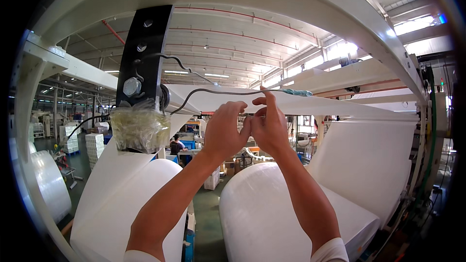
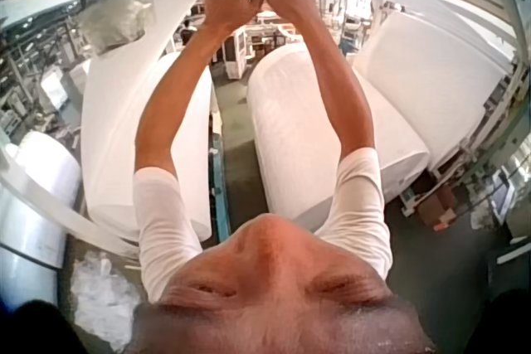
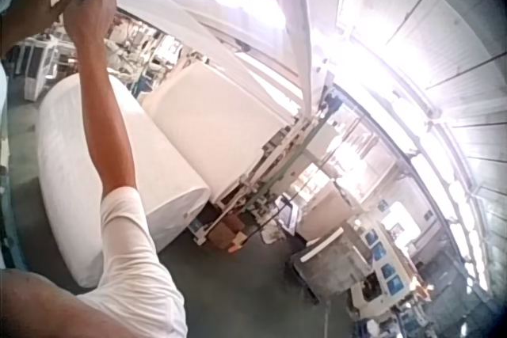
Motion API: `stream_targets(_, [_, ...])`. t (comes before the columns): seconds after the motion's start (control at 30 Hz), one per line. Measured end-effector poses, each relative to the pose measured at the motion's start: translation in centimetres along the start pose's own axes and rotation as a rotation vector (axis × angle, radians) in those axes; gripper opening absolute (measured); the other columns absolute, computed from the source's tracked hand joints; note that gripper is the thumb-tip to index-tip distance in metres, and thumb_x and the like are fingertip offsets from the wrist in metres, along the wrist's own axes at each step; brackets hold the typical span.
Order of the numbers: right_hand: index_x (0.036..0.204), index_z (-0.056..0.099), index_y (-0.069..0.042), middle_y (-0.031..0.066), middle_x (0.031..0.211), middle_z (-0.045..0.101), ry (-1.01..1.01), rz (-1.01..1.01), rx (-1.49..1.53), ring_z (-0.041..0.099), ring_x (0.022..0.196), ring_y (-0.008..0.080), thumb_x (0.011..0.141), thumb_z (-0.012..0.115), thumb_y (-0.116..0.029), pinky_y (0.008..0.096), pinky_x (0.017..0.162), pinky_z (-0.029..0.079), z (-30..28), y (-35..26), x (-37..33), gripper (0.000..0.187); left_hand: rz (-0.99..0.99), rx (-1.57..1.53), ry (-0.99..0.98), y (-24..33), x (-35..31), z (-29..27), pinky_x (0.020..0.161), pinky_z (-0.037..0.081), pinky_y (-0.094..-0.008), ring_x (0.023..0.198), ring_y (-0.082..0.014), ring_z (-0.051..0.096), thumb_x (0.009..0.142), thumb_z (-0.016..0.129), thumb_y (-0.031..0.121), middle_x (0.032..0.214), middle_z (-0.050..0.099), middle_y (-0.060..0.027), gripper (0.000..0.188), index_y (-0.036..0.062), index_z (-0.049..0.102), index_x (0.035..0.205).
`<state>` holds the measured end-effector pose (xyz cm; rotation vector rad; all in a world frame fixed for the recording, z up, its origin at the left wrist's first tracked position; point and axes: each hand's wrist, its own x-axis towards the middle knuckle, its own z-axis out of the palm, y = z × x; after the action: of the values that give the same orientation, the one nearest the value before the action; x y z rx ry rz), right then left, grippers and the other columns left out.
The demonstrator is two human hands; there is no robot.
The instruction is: The person checks and adjusts the routing of a cable along a metal frame above large paper rolls, using their hands to trace the wire path.
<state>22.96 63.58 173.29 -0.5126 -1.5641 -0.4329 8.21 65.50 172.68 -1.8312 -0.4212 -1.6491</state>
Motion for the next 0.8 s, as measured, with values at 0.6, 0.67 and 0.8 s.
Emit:
stream_targets(0.6, [0.132, 0.047, -0.006, 0.0122, 0.108, 0.065, 0.008, 0.001, 0.014, 0.066, 0.078, 0.0268, 0.080, 0.059, -0.002, 0.0420, 0.070, 0.052, 0.0, 0.1, 0.5, 0.053, -0.854, -0.758, -0.027, 1.0, 5.6, 0.0, 0.045, 0.043, -0.0270, 0.050, -0.0137, 0.059, 0.096, 0.061, 0.052, 0.061, 0.060, -0.0059, 0.056, -0.0003, 0.064, 0.077])
stream_targets(0.67, [0.133, 0.046, -0.007, 0.0118, 0.108, 0.065, -0.004, 0.002, 0.001, 0.066, 0.078, 0.0269, 0.081, 0.059, -0.003, 0.0427, 0.071, 0.052, 0.1, 0.1, 0.5, 0.054, -0.846, -0.763, -0.034, 0.7, 5.5, 0.3, 0.045, 0.044, -0.0270, 0.050, -0.0137, 0.059, 0.095, 0.062, 0.053, 0.061, 0.060, -0.0059, 0.056, -0.0004, 0.065, 0.077])
stream_targets(0.8, [0.134, 0.045, -0.007, 0.0116, 0.109, 0.064, -0.016, 0.010, -0.018, 0.066, 0.079, 0.0271, 0.081, 0.059, -0.003, 0.0435, 0.071, 0.052, 0.4, -0.1, 0.5, 0.055, -0.808, -0.733, -0.034, 0.4, 5.3, 0.4, 0.044, 0.044, -0.0262, 0.049, -0.0134, 0.059, 0.095, 0.062, 0.054, 0.060, 0.060, -0.0053, 0.058, -0.0006, 0.064, 0.076])
